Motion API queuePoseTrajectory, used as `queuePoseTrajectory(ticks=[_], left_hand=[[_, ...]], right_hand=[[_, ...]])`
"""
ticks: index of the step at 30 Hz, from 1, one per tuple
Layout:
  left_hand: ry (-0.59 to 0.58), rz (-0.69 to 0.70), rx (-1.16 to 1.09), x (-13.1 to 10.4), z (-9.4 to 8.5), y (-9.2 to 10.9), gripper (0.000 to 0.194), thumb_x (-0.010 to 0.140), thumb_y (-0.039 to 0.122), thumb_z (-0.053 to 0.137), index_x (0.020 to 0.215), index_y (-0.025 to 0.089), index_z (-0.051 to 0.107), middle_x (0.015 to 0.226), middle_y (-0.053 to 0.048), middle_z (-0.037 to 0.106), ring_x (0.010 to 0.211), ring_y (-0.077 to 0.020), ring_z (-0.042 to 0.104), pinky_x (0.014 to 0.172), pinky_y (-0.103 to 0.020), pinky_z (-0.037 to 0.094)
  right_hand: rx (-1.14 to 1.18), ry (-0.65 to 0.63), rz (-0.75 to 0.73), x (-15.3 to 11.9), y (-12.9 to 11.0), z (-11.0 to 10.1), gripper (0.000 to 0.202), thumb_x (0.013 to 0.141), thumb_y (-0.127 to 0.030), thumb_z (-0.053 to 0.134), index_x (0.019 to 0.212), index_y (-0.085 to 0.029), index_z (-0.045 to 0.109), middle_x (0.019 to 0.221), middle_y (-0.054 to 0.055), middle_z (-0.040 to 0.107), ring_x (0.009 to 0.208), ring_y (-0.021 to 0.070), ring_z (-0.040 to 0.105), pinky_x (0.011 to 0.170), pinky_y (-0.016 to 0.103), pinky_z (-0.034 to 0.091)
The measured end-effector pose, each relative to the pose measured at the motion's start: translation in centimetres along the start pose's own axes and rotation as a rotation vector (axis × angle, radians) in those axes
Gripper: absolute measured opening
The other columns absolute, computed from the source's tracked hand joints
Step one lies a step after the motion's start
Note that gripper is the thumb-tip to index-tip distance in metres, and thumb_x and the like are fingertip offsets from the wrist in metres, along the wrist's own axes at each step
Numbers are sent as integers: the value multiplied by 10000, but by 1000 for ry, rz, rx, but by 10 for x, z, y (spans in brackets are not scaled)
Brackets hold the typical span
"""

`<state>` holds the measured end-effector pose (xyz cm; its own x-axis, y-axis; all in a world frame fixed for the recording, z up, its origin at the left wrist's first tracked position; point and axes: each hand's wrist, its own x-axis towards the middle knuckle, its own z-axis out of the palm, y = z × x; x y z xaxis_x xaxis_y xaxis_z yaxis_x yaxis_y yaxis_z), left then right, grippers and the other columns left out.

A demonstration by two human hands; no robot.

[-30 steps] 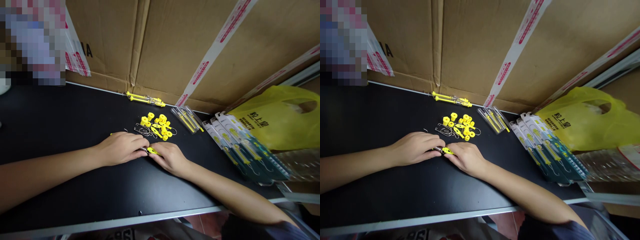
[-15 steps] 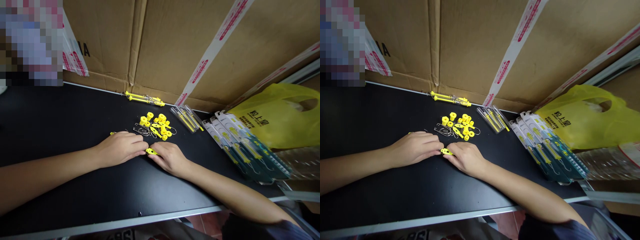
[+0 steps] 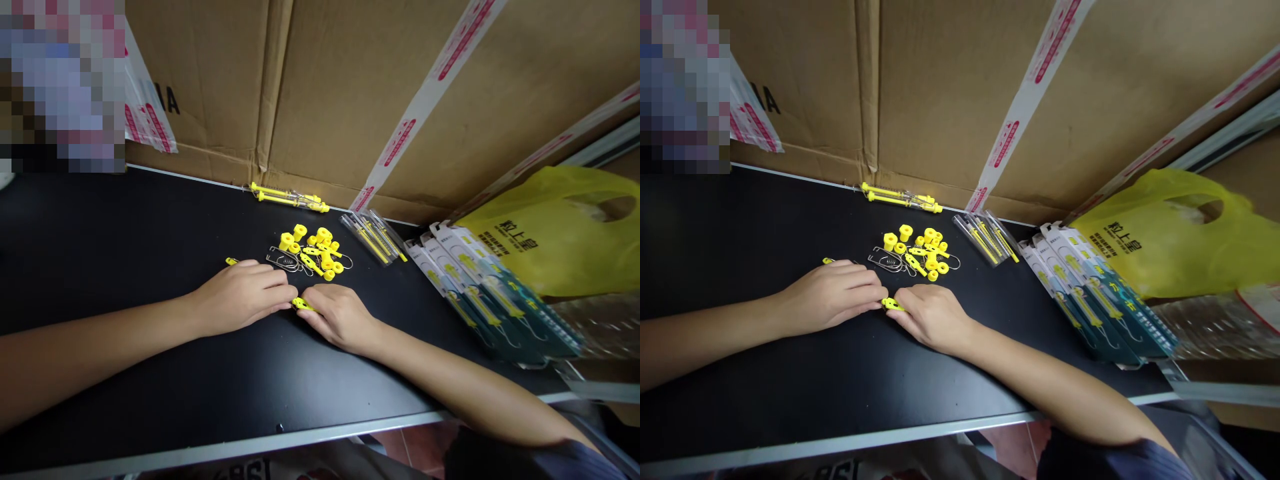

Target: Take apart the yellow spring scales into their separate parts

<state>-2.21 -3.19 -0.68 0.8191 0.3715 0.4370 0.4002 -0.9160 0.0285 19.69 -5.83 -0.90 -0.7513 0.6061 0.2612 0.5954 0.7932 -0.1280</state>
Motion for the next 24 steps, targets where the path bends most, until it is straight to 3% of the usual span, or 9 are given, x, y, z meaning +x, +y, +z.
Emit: queuePoseTrajectory(ticks=[12, 19, 24], left_hand=[[0, -30, -65, -1, -1, 0, 227, 958, 276, 355, 918, 197, 564, 797, 16, 599, 730, -112, 554, 670, -243, 363], [-3, -80, -136, -2, 1, -2, 225, 949, 321, 387, 918, 204, 576, 803, 19, 611, 713, -113, 563, 684, -235, 380], [-1, -96, -147, -2, 1, -2, 252, 953, 339, 372, 914, 203, 580, 788, 22, 615, 709, -112, 569, 665, -230, 375]], right_hand=[[55, -23, 6, 0, 1, -2, 365, 966, -320, 274, 705, -177, 485, 614, 17, 516, 570, 131, 448, 577, 244, 321], [215, 33, 113, -3, 1, -1, 185, 912, -333, 438, 1023, -186, 451, 819, 35, 615, 616, 117, 539, 582, 221, 404], [205, 114, 78, -6, 3, 4, 140, 909, -299, 461, 1002, -196, 446, 749, 12, 611, 555, 104, 519, 534, 210, 399]])
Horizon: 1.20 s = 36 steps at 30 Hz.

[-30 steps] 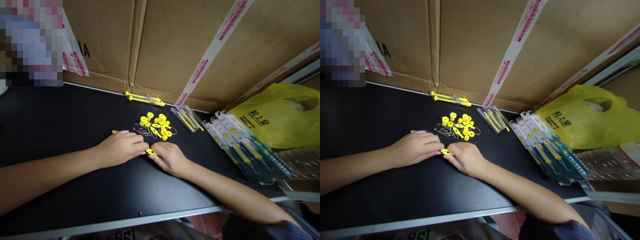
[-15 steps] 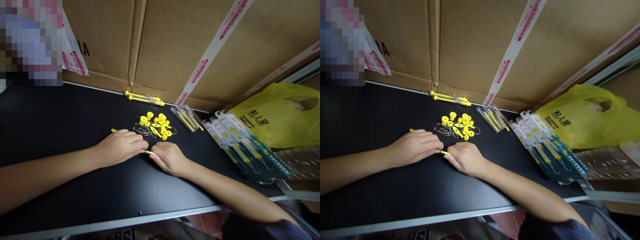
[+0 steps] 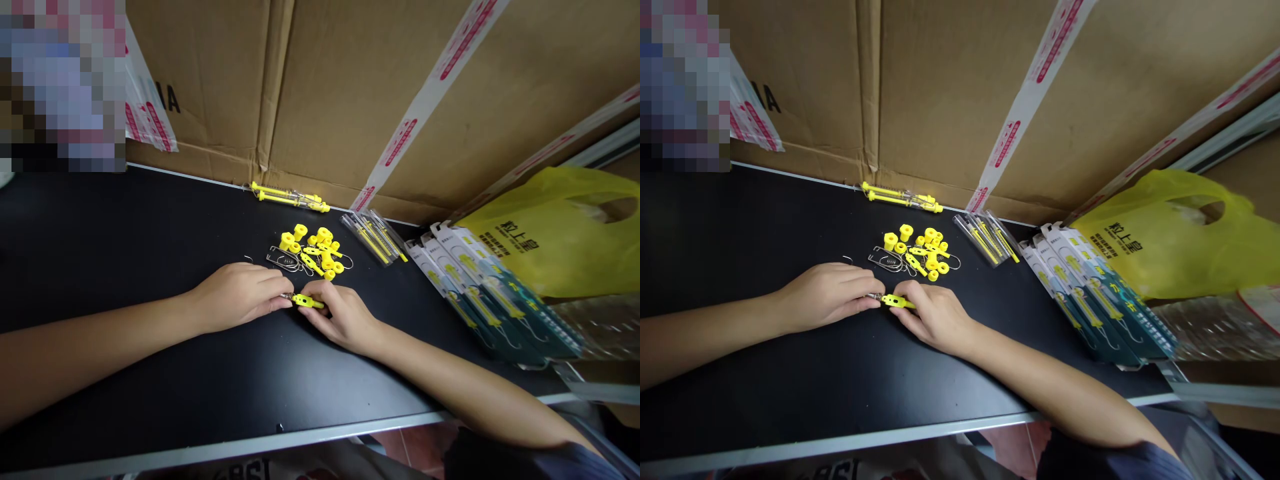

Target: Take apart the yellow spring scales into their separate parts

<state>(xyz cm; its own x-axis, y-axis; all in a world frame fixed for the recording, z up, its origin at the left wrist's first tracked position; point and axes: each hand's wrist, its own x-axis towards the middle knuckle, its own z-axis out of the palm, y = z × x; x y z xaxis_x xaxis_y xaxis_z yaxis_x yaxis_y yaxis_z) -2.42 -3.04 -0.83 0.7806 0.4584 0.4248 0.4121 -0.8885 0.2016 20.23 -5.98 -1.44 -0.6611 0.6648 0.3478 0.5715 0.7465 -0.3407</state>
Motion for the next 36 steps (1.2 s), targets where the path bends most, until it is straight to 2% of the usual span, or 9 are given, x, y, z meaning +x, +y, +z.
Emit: queuePoseTrajectory(ticks=[9, 14, 27, 36], left_hand=[[7, 7, 57, -1, 1, 1, 270, 958, 328, 352, 917, 196, 584, 777, 15, 614, 700, -117, 573, 665, -229, 381], [0, 10, 87, 0, 1, 1, 274, 957, 317, 347, 906, 191, 584, 764, 12, 605, 695, -122, 572, 648, -236, 384], [1, 15, 115, -1, 2, 1, 304, 965, 308, 316, 884, 181, 580, 760, 4, 606, 689, -118, 566, 649, -235, 389], [-10, 12, 131, 0, 2, 1, 313, 966, 302, 306, 869, 181, 577, 746, 3, 600, 673, -118, 560, 637, -234, 383]], right_hand=[[31, 14, -6, -1, 0, -2, 111, 900, -285, 490, 954, -188, 494, 820, 40, 636, 632, 112, 554, 583, 216, 427], [44, 2, 2, 0, -1, -3, 111, 921, -271, 443, 949, -184, 507, 832, 54, 643, 706, 132, 592, 646, 235, 458], [15, -1, 39, 1, -2, -3, 159, 938, -261, 394, 864, -181, 509, 724, 25, 595, 605, 113, 532, 590, 217, 408], [179, -15, 145, 3, -2, -6, 183, 937, -283, 405, 828, -177, 507, 667, -13, 530, 562, 89, 470, 556, 201, 376]])
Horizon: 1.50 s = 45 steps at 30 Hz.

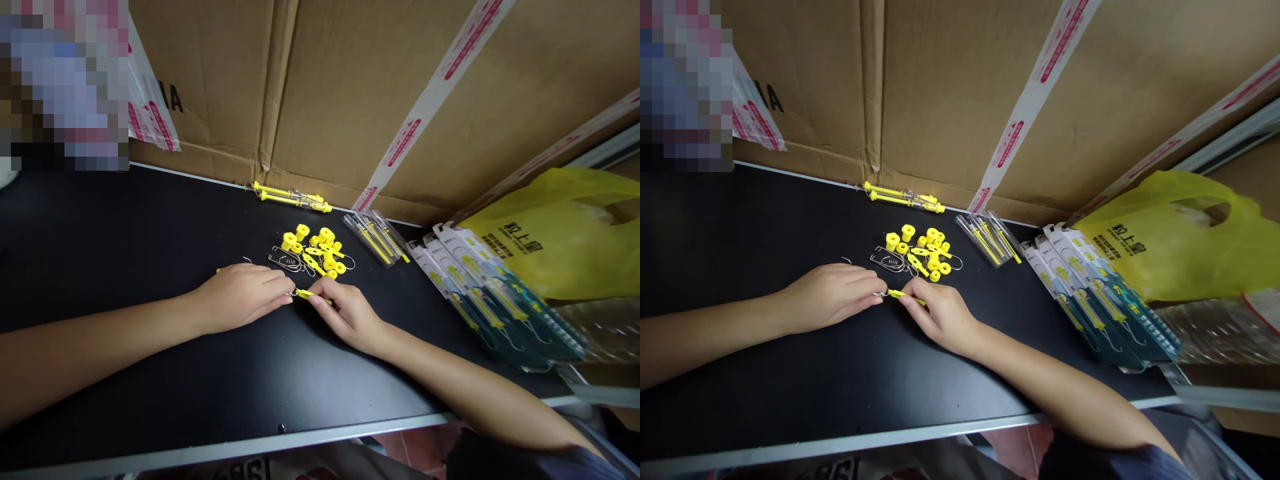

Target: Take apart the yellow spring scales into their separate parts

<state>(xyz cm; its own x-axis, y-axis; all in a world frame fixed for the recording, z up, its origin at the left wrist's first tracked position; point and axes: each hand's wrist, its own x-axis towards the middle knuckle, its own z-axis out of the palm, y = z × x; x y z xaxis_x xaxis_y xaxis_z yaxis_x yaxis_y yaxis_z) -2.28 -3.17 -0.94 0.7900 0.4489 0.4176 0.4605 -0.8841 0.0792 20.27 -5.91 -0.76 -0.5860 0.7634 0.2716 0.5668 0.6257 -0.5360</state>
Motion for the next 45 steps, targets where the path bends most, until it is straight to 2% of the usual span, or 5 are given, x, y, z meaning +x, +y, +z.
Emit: queuePoseTrajectory(ticks=[21, 23, 28, 34, 45], left_hand=[[-13, 0, -16, 0, -1, 0, 298, 963, 302, 311, 872, 190, 572, 748, 8, 587, 667, -110, 550, 630, -221, 380], [-10, 5, -17, -1, -1, 0, 297, 962, 306, 316, 864, 192, 572, 741, 12, 584, 663, -110, 549, 629, -221, 379], [12, 13, -52, -3, -1, -1, 278, 961, 312, 333, 892, 191, 573, 772, 17, 605, 687, -107, 564, 659, -216, 392], [-10, 37, -66, -1, -1, -1, 284, 959, 345, 341, 892, 200, 575, 772, 19, 598, 685, -106, 560, 652, -217, 381], [-21, 60, -94, -3, 3, -2, 297, 948, 407, 354, 920, 205, 570, 778, 23, 626, 705, -128, 602, 640, -239, 398]], right_hand=[[37, 44, 20, -1, -1, -7, 130, 915, -261, 467, 839, -176, 529, 646, -33, 500, 533, 70, 432, 531, 191, 352], [50, 114, 58, 0, 1, -14, 150, 918, -267, 461, 809, -177, 511, 651, -28, 489, 546, 75, 432, 529, 196, 351], [94, 505, 141, 5, 8, -34, 188, 929, -293, 437, 778, -190, 481, 590, -48, 419, 506, 81, 385, 509, 217, 349], [-290, 312, -177, 5, 10, -27, 53, 859, -198, 558, 875, -192, 608, 782, 36, 577, 712, 143, 533, 641, 271, 438], [-659, 68, -168, 59, 18, -16, 232, 914, -315, 467, 922, -176, 653, 834, 74, 567, 756, 192, 478, 670, 313, 404]])
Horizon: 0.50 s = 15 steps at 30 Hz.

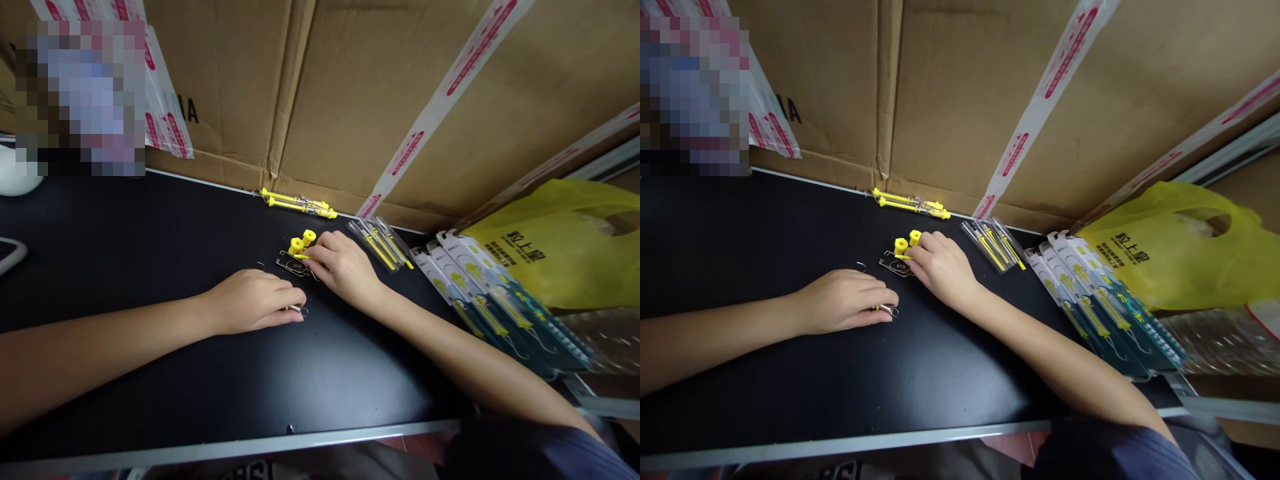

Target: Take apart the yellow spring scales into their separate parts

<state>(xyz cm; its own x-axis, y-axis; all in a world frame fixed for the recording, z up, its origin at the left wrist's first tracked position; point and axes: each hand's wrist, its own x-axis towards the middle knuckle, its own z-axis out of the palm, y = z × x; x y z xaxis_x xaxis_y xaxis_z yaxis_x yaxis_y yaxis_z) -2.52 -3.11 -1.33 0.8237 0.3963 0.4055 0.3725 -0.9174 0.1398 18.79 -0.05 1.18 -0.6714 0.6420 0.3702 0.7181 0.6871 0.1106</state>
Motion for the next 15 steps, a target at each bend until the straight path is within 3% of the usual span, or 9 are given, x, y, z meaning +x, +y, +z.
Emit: queuePoseTrajectory(ticks=[4, 7, 10, 15], left_hand=[[17, -16, -53, 0, -1, 2, 225, 925, 366, 402, 941, 199, 550, 809, 19, 640, 724, -139, 615, 656, -247, 413], [47, -38, -77, 0, -3, 3, 132, 863, 229, 432, 950, 188, 522, 790, 17, 624, 697, -136, 601, 666, -251, 418], [71, -45, -91, 1, -4, 4, 195, 788, 129, 422, 968, 176, 483, 768, 14, 598, 673, -130, 581, 666, -247, 419], [102, 0, -109, 0, -2, 4, 87, 856, 164, 437, 941, 182, 441, 814, 5, 599, 708, -128, 576, 677, -243, 411]], right_hand=[[1, 4, 54, 2, 1, -2, 189, 893, -307, 512, 935, -181, 646, 831, 69, 568, 778, 197, 492, 674, 305, 394], [68, 65, 75, -6, -3, -13, 163, 894, -289, 511, 904, -184, 635, 810, 62, 570, 770, 193, 500, 678, 307, 393], [230, 118, 127, -23, -18, -27, 172, 910, -267, 473, 866, -181, 616, 772, 50, 572, 752, 178, 510, 690, 304, 406], [461, -7, 67, -49, -49, -32, 188, 889, -300, 496, 1005, -165, 556, 805, 51, 587, 741, 166, 523, 706, 307, 438]])
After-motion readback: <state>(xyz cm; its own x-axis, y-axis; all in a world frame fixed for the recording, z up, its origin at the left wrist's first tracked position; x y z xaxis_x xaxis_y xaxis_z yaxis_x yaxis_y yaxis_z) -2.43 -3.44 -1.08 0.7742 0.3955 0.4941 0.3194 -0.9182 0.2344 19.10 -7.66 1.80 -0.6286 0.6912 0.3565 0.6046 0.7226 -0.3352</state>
